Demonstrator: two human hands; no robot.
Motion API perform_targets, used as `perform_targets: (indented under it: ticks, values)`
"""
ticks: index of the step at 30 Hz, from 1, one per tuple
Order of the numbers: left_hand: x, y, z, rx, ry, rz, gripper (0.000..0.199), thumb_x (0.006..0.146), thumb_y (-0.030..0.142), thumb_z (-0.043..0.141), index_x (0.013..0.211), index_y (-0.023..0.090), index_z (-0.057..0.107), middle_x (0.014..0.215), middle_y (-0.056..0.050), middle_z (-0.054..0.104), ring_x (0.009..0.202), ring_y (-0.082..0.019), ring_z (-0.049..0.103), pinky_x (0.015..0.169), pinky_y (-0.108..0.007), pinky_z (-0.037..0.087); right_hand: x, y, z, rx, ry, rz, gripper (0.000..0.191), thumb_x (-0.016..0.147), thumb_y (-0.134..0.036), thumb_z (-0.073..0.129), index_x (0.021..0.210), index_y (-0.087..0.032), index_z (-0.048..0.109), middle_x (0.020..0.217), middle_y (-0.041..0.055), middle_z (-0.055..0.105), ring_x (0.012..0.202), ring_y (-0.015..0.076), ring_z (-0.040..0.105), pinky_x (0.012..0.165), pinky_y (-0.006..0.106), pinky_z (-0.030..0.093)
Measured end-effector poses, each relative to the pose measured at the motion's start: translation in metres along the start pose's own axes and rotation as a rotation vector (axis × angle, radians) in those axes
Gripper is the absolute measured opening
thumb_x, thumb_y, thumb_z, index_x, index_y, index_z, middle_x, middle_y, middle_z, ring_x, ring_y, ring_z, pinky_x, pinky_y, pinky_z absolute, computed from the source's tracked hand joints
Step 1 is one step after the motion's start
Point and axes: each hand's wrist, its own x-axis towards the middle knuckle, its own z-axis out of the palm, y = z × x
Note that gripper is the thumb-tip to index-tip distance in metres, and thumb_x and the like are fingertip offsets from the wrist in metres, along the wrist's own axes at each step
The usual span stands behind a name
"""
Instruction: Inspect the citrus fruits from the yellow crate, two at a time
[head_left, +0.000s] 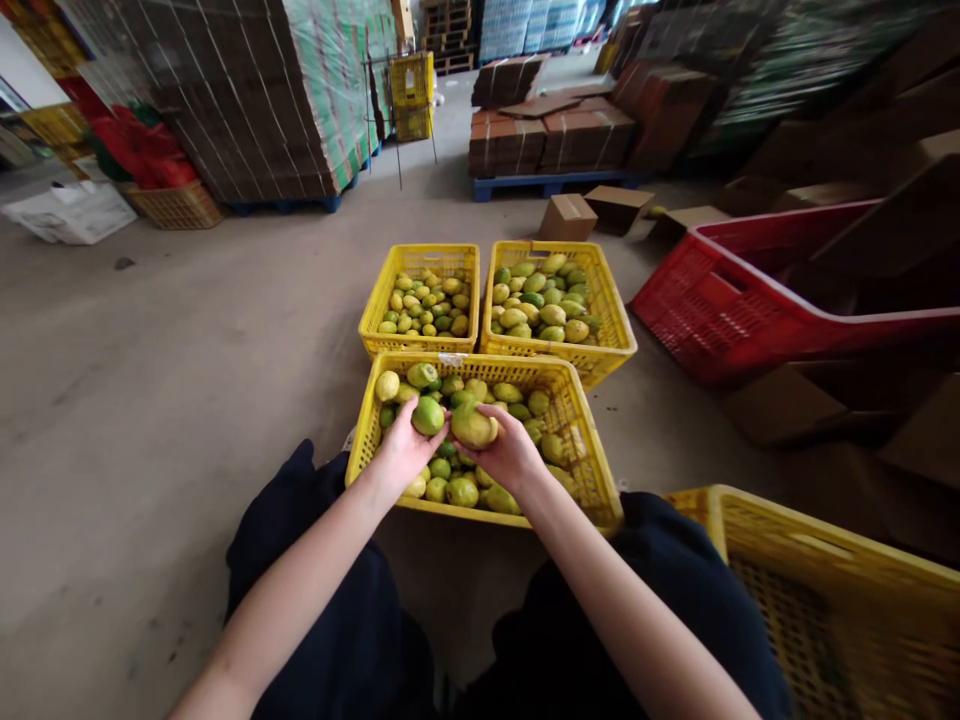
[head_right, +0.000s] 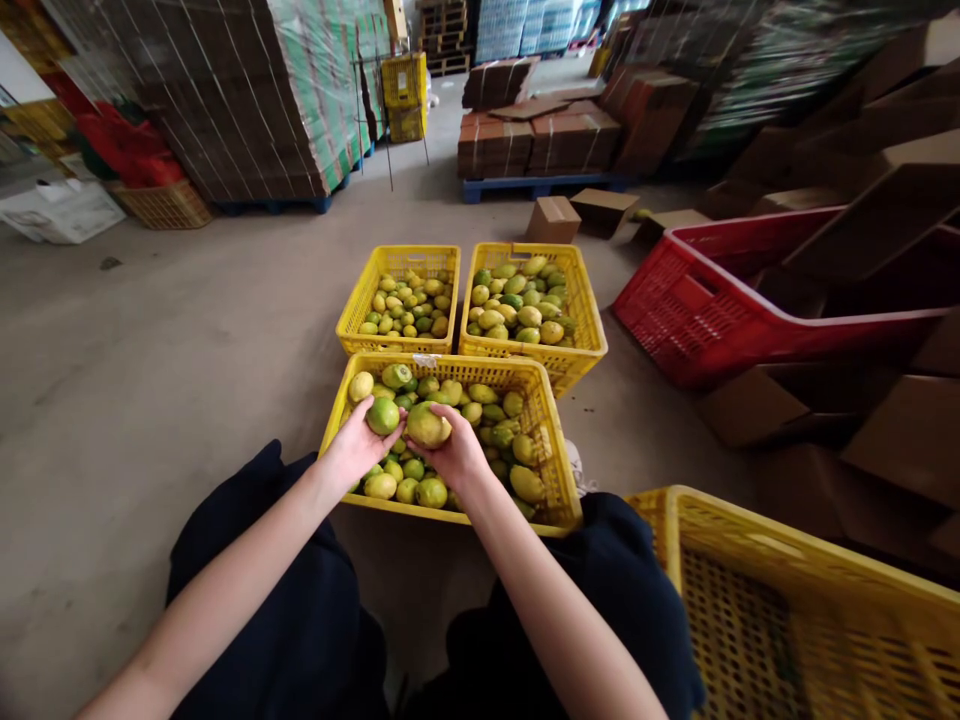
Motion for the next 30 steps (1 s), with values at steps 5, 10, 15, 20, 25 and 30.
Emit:
perform_targets:
  ticks: [5,10,15,20,25,30]
  values:
    - [0.0047,-0.0022,-0.0037,0.022,0.021,-0.007,0.016,0.087,0.027,0.046,0.089,0.014,0.056,0.076,-0.007,0.062,0.069,-0.014,0.062,0.064,-0.023,0.055,0.0019,0.0010,-0.0011,-0.054,0.062,0.020,0.015,0.073,-0.023,0.058,0.086,-0.018,0.054,0.074,0.0030,0.066,0.065,0.0167,0.063,0.058,0.031,0.054]
    - [0.0047,-0.0016,-0.0055,0.032,0.014,-0.003,0.016,0.086,0.027,0.047,0.085,0.014,0.055,0.076,-0.007,0.062,0.069,-0.013,0.062,0.066,-0.022,0.054,0.0012,0.0014,-0.0012,-0.078,0.055,0.023,0.016,0.072,-0.023,0.059,0.087,-0.020,0.055,0.073,0.0016,0.065,0.066,0.0162,0.063,0.059,0.030,0.054]
    - [0.0062,-0.0017,-0.0094,0.068,-0.015,0.002,0.013,0.082,0.027,0.054,0.081,0.014,0.057,0.073,-0.005,0.061,0.067,-0.012,0.062,0.064,-0.022,0.054,0.0016,0.0017,-0.0022,-0.115,0.046,0.036,0.014,0.074,-0.024,0.059,0.087,-0.019,0.056,0.072,0.0018,0.066,0.063,0.0153,0.063,0.057,0.029,0.053]
    - [0.0064,0.0001,-0.0094,0.050,-0.031,0.017,0.018,0.073,0.024,0.066,0.084,0.014,0.057,0.073,-0.003,0.062,0.061,-0.011,0.061,0.057,-0.020,0.053,-0.0007,0.0044,0.0023,-0.182,0.026,0.042,0.015,0.076,-0.030,0.061,0.084,-0.018,0.059,0.068,0.0021,0.066,0.055,0.0140,0.061,0.051,0.026,0.051]
    - [0.0061,0.0023,-0.0080,0.043,-0.050,0.019,0.014,0.074,0.022,0.063,0.082,0.013,0.057,0.072,-0.004,0.062,0.060,-0.011,0.060,0.053,-0.020,0.050,-0.0044,0.0055,0.0059,-0.193,-0.039,0.036,0.013,0.076,-0.029,0.062,0.082,-0.018,0.060,0.070,0.0025,0.068,0.055,0.0145,0.061,0.050,0.027,0.053]
    - [0.0024,-0.0026,-0.0053,0.118,-0.054,0.118,0.014,0.075,0.029,0.062,0.079,0.016,0.058,0.070,-0.002,0.062,0.059,-0.010,0.057,0.051,-0.019,0.046,-0.0068,0.0029,0.0070,-0.159,-0.039,0.015,0.009,0.074,-0.020,0.061,0.082,-0.017,0.059,0.070,0.0033,0.067,0.060,0.0163,0.064,0.053,0.029,0.055]
